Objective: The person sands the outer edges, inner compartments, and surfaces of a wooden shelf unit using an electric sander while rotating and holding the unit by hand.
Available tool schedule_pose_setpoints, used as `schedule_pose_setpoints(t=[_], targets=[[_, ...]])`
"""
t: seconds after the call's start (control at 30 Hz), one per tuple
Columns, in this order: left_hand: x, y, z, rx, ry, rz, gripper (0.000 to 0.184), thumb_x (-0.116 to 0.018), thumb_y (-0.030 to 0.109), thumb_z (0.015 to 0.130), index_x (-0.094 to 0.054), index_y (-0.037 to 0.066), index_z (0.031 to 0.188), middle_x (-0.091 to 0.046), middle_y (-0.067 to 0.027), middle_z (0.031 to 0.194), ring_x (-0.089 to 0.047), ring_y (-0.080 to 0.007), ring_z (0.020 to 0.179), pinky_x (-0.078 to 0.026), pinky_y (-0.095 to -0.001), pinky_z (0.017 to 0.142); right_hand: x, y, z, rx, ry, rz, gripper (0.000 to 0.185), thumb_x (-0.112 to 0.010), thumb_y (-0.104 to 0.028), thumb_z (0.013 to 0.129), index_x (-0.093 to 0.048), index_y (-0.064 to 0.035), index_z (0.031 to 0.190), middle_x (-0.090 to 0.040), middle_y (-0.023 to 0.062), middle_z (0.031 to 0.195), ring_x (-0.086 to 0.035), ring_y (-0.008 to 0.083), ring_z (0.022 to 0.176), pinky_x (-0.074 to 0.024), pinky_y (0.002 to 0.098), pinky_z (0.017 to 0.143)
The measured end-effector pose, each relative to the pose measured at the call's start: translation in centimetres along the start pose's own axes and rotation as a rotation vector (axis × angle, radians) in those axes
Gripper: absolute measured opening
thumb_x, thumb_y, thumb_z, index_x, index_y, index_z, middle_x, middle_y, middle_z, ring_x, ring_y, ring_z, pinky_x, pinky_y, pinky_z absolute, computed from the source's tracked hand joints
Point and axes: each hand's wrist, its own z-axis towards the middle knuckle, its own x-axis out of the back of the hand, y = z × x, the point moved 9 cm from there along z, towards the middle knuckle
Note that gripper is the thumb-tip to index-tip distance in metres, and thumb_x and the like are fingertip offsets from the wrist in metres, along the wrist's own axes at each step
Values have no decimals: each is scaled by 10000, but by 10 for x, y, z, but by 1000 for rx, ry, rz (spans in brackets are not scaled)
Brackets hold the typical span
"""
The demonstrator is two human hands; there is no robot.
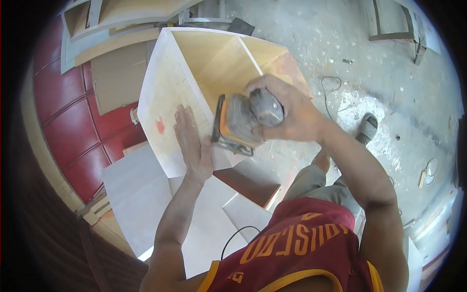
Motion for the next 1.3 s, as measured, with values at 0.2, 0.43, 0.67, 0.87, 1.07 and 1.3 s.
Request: schedule_pose_setpoints(t=[0.2, 0.43, 0.67, 0.87, 1.07, 1.3], targets=[[-5, -4, -3, 15, -26, 14, 834, -300, 548, 1129, -164, -45, 1699, -110, -287, 1776, -55, -463, 1651, 10, -600, 1296, 14, -1, 6, -65, 82, -88, 705, -904, -136, 724, -578, -122, 1350, -654, 79, 1282, -637, 258, 1209, -492, 401, 1083], [-3, -5, -6, 14, -22, 56, 804, -296, 537, 1134, -175, -15, 1707, -124, -276, 1777, -77, -459, 1650, -3, -596, 1300, 27, -3, -64, -249, 136, -59, 714, -898, -96, 754, -559, -115, 1382, -638, 56, 1228, -632, 191, 1125, -501, 334, 999], [-5, -2, -7, -54, -31, 79, 806, -300, 549, 1131, -162, 10, 1714, -105, -268, 1780, -60, -446, 1653, -5, -607, 1298, 4, 55, -127, -568, 236, 57, 725, -918, -107, 772, -545, -125, 1393, -636, 44, 1176, -617, 157, 1093, -508, 329, 968], [-7, 5, -5, -70, -31, 63, 793, -311, 528, 1132, -163, 12, 1715, -110, -272, 1778, -53, -435, 1657, -3, -605, 1299, -29, 7, -125, -464, 279, 174, 772, -952, -157, 762, -530, -123, 1406, -645, 55, 1187, -625, 167, 1104, -517, 331, 962], [-10, 15, -1, -60, 23, 29, 771, -312, 531, 1134, -179, 52, 1724, -123, -273, 1777, -58, -433, 1657, -11, -591, 1303, -33, 15, -154, -386, 578, -40, 801, -955, -171, 768, -506, -116, 1429, -658, 65, 1148, -656, 181, 1067, -544, 336, 943], [-10, 24, 1, 19, 19, 2, 767, -329, 548, 1131, -198, 83, 1727, -92, -257, 1786, -42, -432, 1660, -2, -601, 1305, -19, 72, -200, -381, 974, 193, 753, -904, -136, 820, -451, -70, 1419, -654, 70, 970, -634, 111, 677, -521, 263, 583]])
